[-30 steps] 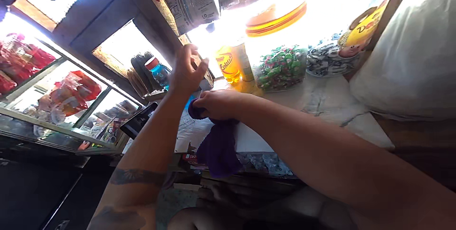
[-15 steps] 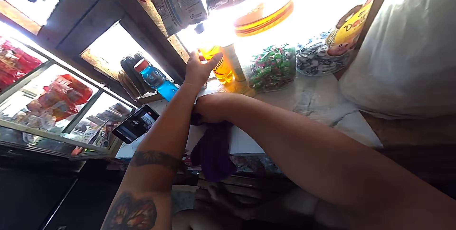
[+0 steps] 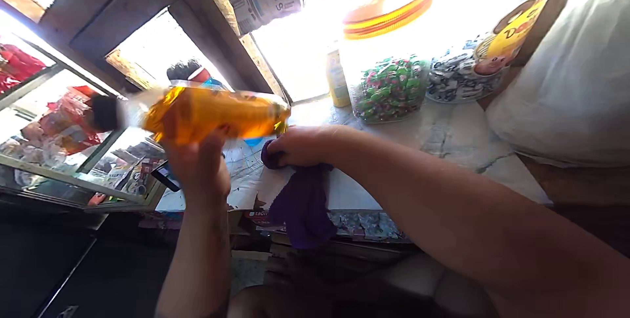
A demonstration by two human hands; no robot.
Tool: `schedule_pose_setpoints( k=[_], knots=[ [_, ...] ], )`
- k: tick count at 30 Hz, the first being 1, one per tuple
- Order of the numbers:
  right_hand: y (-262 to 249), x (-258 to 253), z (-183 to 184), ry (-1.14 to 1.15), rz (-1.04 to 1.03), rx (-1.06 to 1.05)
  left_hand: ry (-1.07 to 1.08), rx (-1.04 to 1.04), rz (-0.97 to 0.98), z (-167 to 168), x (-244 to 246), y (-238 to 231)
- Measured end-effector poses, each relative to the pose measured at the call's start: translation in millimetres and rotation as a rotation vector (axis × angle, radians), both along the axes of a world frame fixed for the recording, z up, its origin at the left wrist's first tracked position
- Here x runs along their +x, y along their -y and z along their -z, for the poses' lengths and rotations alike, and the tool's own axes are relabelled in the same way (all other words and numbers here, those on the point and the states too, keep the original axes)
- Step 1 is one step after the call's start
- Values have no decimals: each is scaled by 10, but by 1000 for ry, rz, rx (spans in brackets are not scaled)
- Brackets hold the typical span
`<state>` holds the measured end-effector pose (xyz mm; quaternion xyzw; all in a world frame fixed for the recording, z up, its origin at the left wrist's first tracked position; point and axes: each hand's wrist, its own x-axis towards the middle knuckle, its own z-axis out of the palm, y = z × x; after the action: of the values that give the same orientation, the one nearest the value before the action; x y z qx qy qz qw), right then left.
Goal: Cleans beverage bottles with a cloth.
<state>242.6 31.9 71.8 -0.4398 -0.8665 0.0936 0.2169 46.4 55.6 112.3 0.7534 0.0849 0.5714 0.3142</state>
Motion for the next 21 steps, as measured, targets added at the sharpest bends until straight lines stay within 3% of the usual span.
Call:
schedule_pose_setpoints(
  k=[4, 6, 9, 12, 15, 18, 21],
  knots=[
    [67, 0, -156, -126, 125, 25, 395, -273, 275, 466, -370, 298],
    [110, -36, -180, -315, 152, 202, 500, -549, 452, 688, -451, 412],
    [193, -134, -217, -538, 107, 408, 501, -925, 509, 881, -440, 557],
    [327, -291, -205, -572, -23, 439, 395, -1110, 614, 1008, -399, 682],
    [411, -487, -101, -392, -258, 383, 409, -1122, 629, 1141, -375, 762],
    [471, -651, -5, -134, -345, 358, 452, -1083, 449, 1205, -378, 934],
    [442, -638, 2, -223, -278, 344, 261, -982, 513, 1264, -413, 959]
  ],
)
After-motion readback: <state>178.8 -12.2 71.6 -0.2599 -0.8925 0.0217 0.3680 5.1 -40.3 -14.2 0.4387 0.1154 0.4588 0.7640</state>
